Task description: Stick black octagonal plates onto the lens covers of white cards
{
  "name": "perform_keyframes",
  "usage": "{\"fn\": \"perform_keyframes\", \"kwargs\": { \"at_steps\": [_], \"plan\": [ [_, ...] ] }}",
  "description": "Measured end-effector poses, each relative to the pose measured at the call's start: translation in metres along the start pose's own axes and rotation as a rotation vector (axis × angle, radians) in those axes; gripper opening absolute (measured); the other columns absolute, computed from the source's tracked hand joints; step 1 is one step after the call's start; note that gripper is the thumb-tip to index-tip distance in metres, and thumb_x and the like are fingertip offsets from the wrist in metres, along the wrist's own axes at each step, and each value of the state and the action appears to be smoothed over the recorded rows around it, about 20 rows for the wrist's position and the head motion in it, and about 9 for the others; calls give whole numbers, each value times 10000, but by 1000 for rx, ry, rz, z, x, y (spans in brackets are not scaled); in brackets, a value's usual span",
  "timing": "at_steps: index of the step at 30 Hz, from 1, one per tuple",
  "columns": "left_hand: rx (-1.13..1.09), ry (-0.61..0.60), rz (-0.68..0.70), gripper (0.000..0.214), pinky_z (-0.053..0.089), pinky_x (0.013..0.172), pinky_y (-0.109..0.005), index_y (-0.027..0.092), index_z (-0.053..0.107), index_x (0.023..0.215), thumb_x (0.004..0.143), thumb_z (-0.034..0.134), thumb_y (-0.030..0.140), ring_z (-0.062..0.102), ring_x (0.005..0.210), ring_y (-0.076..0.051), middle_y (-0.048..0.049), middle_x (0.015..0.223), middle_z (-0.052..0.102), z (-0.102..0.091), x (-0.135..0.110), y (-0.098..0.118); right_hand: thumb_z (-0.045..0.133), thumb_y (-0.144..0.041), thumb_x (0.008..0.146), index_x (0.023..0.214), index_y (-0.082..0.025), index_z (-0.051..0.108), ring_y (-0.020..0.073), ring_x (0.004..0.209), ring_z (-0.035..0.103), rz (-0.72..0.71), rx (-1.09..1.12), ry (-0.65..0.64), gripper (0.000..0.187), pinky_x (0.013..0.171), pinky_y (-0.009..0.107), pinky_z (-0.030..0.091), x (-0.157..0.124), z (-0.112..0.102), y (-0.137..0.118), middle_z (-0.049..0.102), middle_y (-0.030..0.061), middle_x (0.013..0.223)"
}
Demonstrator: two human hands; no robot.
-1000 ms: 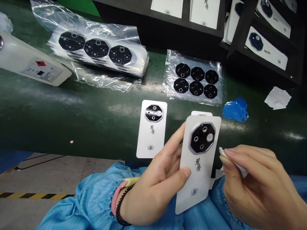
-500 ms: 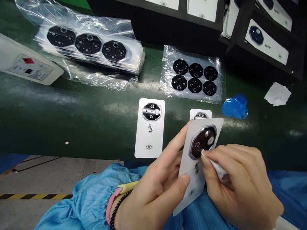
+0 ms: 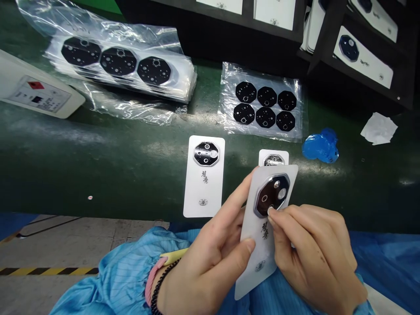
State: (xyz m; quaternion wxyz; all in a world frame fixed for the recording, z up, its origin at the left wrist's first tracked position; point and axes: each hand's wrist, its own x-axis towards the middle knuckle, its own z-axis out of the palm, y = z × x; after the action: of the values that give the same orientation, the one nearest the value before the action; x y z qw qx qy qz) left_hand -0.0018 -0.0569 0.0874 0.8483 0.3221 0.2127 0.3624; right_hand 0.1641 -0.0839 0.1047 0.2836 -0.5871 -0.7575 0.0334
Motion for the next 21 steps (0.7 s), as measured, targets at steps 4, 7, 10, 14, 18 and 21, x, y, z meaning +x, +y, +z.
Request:
{"fn": "perform_keyframes", "kwargs": {
  "at_steps": [4,7,10,14,18,21],
  "plan": [
    [-67,9,-1,608,289,1165,-409,437,282,1438,958,394,82,331,1392,-247,40,1504,368,1,0,-1,625,-140,828,942,-226,673,213,760,658,-175,-196,-15,151,616,338,551,-4,-1,2,696,24,827],
    [-32,31,-12,588,264,1175,-406,425,309,1430,953,427,103,317,1399,-254,42,1511,354,1,0,0,594,-141,850,967,-192,667,223,786,647,-184,-203,-23,147,630,354,546,-5,-1,0,688,50,839],
    [-57,46,-46,574,285,1167,-414,398,316,1433,948,453,122,346,1384,-264,21,1490,394,1,-1,0,574,-82,857,973,-131,654,209,798,630,-166,-157,-43,149,650,342,535,-2,0,-3,676,76,840],
    [-237,19,-101,572,419,1085,-380,410,336,1423,948,461,116,473,1301,-252,-3,1409,505,1,1,0,572,-40,842,873,-183,638,168,703,624,-77,-31,-91,161,582,305,519,3,-14,6,666,34,759],
    [-415,32,-182,578,508,962,-283,445,377,1392,945,470,92,602,1157,-191,12,1257,629,-1,3,0,589,-63,822,919,-226,631,164,627,615,-169,41,-257,193,520,302,497,1,-39,24,646,7,699],
    [-483,-2,-209,574,508,956,-277,453,393,1380,945,475,88,612,1143,-184,21,1243,637,-3,2,-1,566,-37,825,915,-195,614,159,673,582,-139,-2,-150,188,535,295,483,-3,-44,23,606,25,719]
  ]
}}
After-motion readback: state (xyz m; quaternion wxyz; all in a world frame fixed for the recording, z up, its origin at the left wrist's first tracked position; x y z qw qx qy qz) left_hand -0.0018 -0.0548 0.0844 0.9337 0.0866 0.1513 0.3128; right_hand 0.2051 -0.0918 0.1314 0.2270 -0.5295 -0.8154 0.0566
